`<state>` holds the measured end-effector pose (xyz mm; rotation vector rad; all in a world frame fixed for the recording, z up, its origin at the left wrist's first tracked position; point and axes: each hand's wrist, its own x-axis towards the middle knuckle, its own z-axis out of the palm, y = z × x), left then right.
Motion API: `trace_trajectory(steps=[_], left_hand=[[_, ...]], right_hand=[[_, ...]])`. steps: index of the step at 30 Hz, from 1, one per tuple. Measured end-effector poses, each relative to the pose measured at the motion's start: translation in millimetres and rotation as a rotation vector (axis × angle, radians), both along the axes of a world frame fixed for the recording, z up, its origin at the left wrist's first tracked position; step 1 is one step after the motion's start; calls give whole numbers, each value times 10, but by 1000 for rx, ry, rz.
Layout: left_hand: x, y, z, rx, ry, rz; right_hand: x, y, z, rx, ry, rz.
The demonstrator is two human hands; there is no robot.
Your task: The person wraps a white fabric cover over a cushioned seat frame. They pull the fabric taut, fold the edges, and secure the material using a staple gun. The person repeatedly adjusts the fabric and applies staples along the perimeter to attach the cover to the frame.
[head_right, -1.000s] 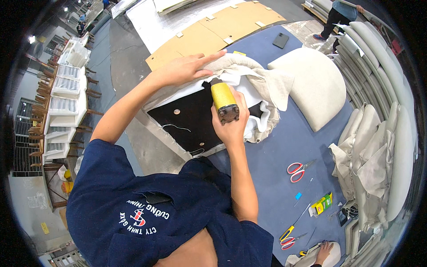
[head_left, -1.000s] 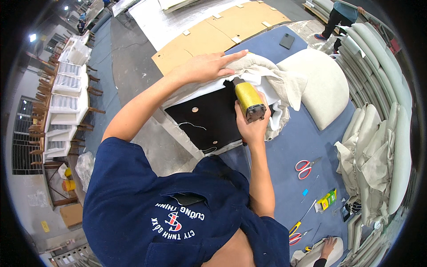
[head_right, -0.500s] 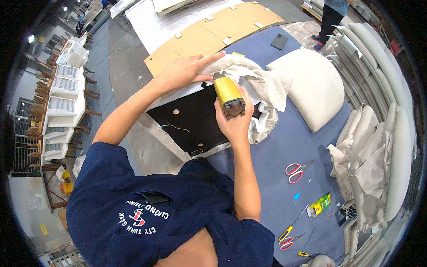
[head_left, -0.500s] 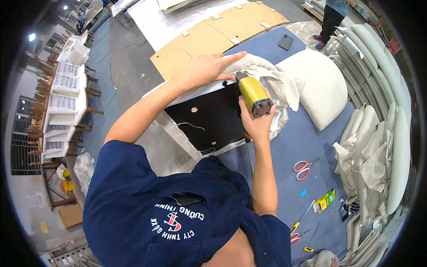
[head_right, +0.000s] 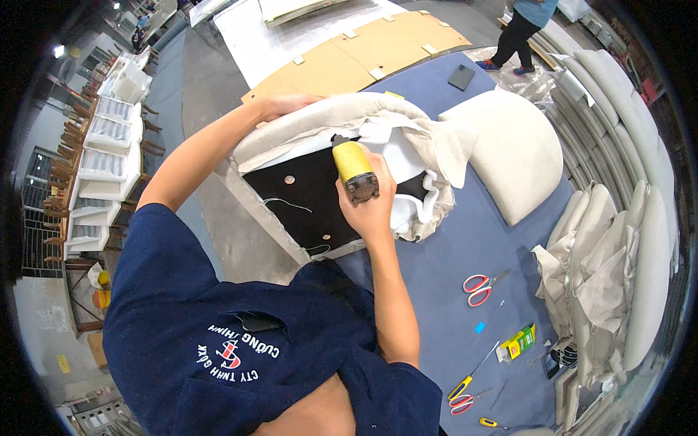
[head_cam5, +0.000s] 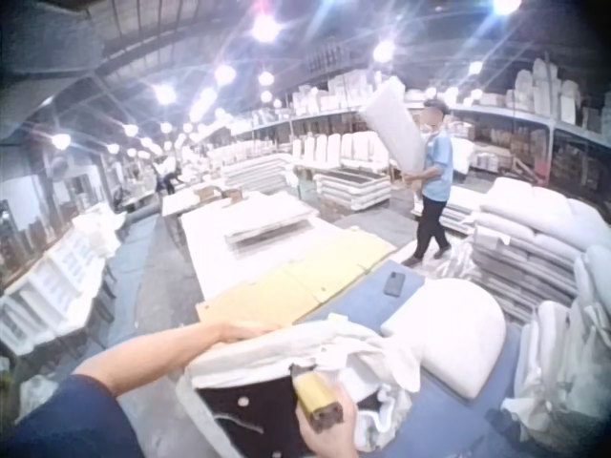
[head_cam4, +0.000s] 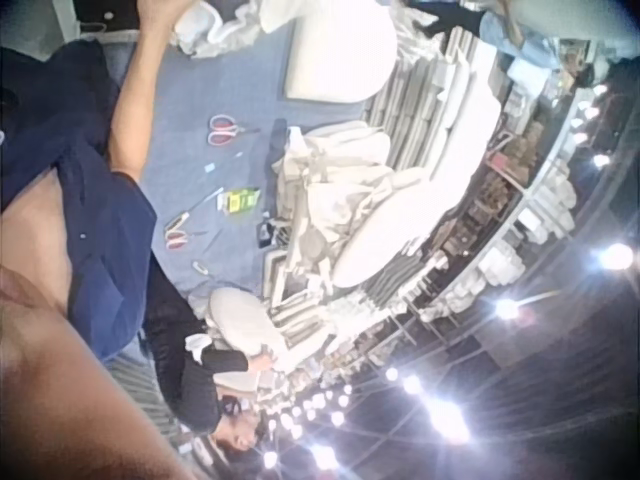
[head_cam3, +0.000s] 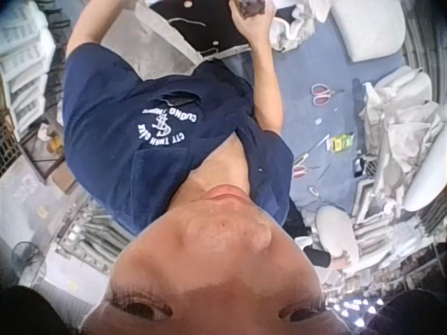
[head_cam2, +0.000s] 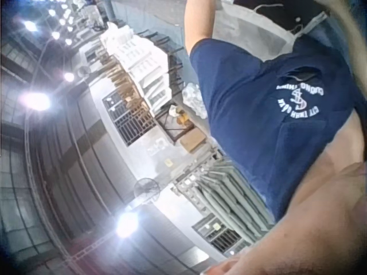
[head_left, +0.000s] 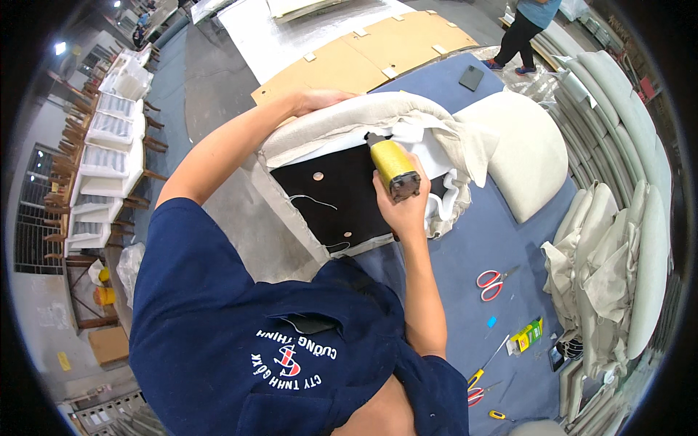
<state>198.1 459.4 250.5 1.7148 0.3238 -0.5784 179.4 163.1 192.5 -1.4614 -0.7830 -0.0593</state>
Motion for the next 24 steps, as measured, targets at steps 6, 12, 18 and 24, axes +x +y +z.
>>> trace_trajectory(steps=[6,12,18,24], left_hand=[[74,-511,382,453,105,-48],[-113,-672,555,866,-93,-245],[-229,-759,318,1080,-500,-288],[-226,-837,294,1159,-551,-265]], right_hand=[[-5,-6,-135,5,47,-49],[-34,-24,-133,-17,51,-58],[29,37,-142,-6,61,-68],[51,-32,-48,-14,45,-100]])
